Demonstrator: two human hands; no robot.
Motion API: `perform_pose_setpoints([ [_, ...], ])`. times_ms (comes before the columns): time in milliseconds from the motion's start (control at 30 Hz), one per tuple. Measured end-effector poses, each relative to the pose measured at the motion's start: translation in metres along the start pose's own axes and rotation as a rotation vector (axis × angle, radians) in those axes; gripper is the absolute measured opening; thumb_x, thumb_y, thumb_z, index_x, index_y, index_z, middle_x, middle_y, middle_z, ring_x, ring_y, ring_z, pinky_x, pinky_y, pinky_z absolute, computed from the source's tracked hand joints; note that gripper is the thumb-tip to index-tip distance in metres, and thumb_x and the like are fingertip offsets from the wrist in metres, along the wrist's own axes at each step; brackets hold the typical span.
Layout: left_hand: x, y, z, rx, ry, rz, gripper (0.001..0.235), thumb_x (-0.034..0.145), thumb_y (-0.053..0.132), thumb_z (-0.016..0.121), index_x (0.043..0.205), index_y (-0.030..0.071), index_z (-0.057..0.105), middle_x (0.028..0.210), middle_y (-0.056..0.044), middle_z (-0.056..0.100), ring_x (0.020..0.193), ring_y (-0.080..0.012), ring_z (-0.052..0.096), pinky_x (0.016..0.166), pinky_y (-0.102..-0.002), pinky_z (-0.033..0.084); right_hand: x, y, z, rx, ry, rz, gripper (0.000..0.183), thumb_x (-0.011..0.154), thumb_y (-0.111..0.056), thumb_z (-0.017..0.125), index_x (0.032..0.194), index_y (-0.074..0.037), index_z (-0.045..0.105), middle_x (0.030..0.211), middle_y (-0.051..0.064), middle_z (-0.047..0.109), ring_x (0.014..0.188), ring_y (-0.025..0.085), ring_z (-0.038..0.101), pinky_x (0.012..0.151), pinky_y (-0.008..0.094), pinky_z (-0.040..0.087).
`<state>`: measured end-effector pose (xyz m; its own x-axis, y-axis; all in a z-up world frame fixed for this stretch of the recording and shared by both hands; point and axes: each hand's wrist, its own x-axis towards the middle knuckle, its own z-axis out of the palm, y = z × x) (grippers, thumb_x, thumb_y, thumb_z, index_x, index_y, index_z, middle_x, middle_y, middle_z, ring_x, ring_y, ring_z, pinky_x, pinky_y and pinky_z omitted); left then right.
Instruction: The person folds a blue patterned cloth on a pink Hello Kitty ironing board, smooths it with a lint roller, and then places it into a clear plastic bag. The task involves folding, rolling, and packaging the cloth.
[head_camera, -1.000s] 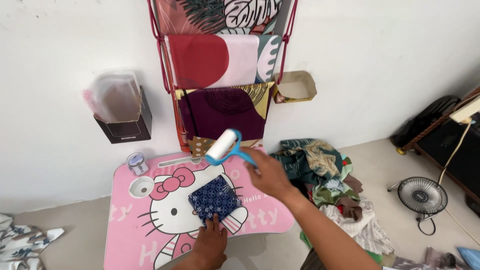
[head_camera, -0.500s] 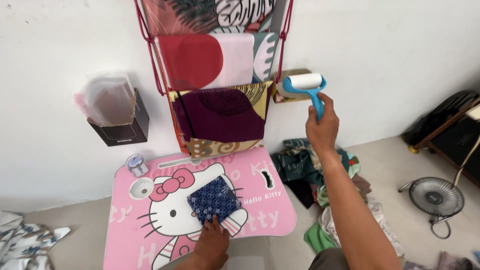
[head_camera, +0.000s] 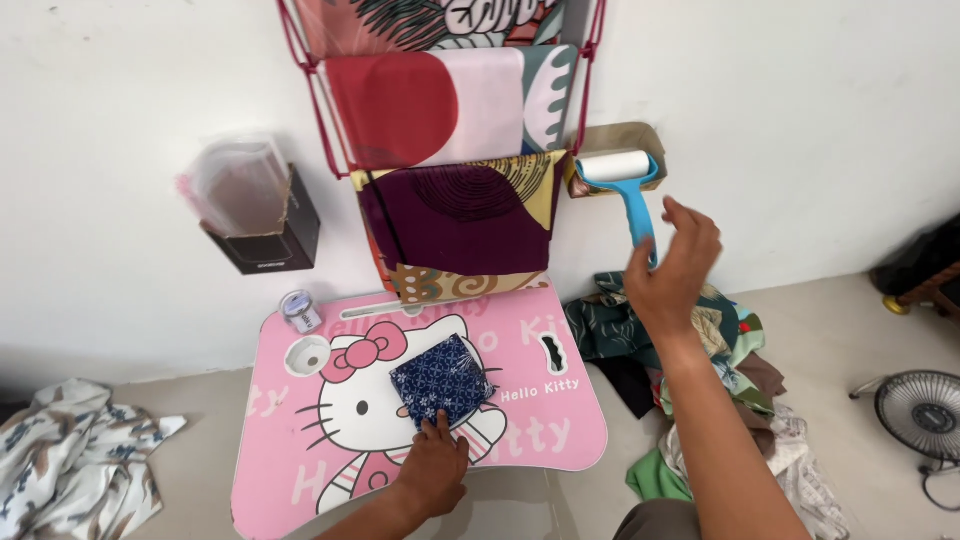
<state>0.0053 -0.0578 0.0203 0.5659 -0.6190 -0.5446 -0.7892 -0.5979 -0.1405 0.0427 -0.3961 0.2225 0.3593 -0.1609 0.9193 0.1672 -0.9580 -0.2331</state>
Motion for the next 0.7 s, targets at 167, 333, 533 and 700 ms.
perform_pose_setpoints([
  [167,-0.011,-0.003,-0.007,-0.045,-0.04,-0.019,0.088,0.099,0.056,0.066,0.156,-0.002,0.032,0.163,-0.043,0.008,0.145,-0.0641,0.023,0.11,-0.061,0.037,0.006,-0.036,-0.041,0.152,0.03,-0.163,0.052,0.082,0.018,0.048,0.132,0.006,0.057,0.104,0.015,0.059,0.1,0.034,0.055,0.091,0.05,0.04],
  [333,-0.029,-0.006,-0.008,-0.1,-0.014,0.0,0.078,0.1,0.05,0.064,0.153,-0.001,0.036,0.166,-0.038,0.005,0.148,-0.0596,0.019,0.114,-0.061,0.032,-0.001,-0.074,-0.066,0.32,-0.085,-0.155,0.049,0.08,0.025,0.042,0.122,0.008,0.06,0.096,0.017,0.057,0.088,0.029,0.052,0.068,0.038,0.038],
  [533,-0.036,-0.035,-0.018,-0.233,0.123,0.027,0.075,0.098,0.047,0.061,0.155,0.005,0.035,0.163,-0.029,0.02,0.141,-0.0488,0.033,0.108,-0.058,0.038,-0.005,-0.112,-0.08,0.465,-0.236,-0.188,0.03,0.068,0.023,0.037,0.076,0.0,0.054,0.067,0.007,0.044,0.063,0.022,0.042,0.062,0.034,0.033],
  [700,-0.044,-0.103,-0.047,-0.39,0.345,-0.138,0.064,0.091,0.039,0.071,0.138,0.0,0.056,0.129,-0.026,0.06,0.109,-0.0475,0.067,0.088,-0.061,0.056,-0.033,-0.103,-0.051,0.501,-0.277,-0.2,0.041,0.077,0.021,0.044,0.08,-0.012,0.068,0.065,0.0,0.049,0.056,0.023,0.054,0.055,0.031,0.049],
])
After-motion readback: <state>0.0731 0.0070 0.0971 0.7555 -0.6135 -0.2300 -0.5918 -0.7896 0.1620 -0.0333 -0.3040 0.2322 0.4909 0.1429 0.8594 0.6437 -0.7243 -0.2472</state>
